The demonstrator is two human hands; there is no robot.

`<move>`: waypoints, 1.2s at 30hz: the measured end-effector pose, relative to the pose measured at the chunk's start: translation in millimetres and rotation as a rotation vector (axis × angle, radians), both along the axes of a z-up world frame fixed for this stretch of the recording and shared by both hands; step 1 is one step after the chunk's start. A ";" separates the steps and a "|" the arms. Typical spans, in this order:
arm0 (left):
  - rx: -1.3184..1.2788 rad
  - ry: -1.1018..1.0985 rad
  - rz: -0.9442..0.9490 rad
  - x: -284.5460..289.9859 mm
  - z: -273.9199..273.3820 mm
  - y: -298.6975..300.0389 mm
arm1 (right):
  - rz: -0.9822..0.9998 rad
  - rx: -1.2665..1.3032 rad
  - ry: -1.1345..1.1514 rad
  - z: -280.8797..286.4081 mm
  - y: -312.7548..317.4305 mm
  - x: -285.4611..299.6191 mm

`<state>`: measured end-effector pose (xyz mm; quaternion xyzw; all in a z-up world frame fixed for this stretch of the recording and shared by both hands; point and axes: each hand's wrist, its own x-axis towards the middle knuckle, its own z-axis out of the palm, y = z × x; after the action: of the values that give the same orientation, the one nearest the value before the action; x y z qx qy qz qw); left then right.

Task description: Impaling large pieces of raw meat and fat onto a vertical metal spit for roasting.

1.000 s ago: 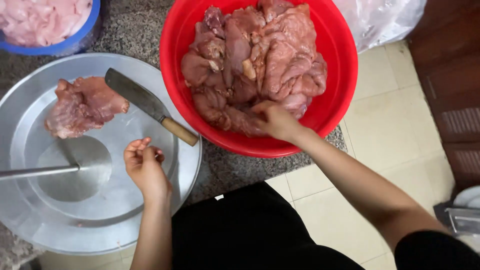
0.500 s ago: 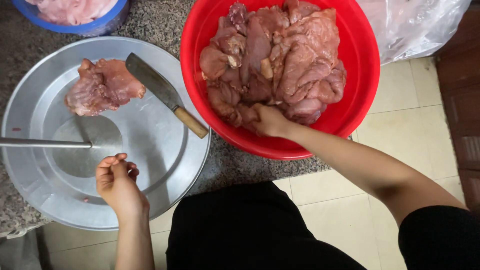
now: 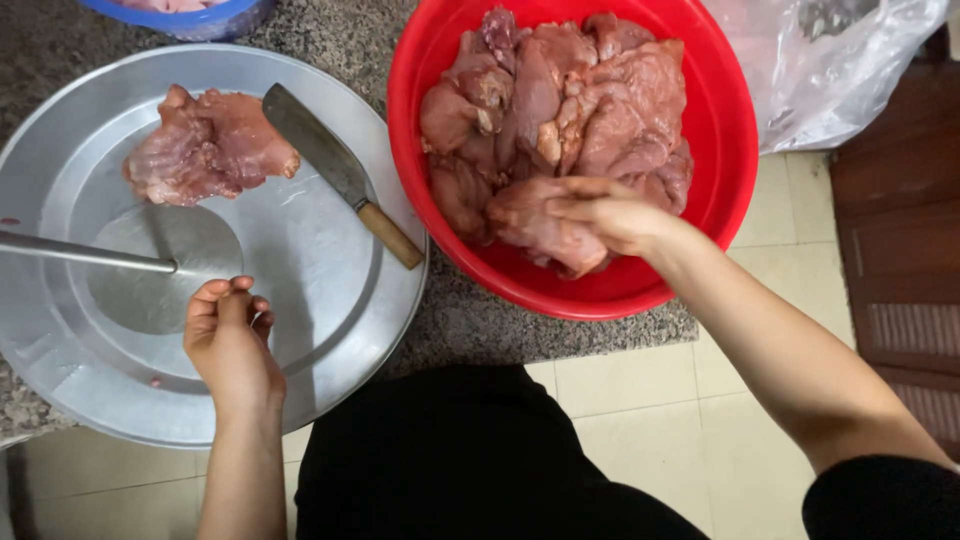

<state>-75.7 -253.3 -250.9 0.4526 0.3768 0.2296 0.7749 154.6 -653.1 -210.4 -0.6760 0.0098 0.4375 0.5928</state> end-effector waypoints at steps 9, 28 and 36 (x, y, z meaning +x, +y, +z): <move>-0.074 0.054 0.007 6.4 -9.8 4.3 | -0.375 0.166 -0.213 67.4 -104.8 57.3; -0.108 0.115 -0.080 13.5 -1.6 -23.2 | 0.154 -1.235 -0.961 -26.0 25.3 -17.8; -0.126 0.079 -0.069 7.5 -3.0 -15.8 | 0.081 -1.298 -1.101 -47.6 -34.0 35.1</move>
<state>-68.2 -269.1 -253.9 0.4244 0.4048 0.1605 0.7939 189.6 -687.1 -258.0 -0.9981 -0.0551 -0.0250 -0.0080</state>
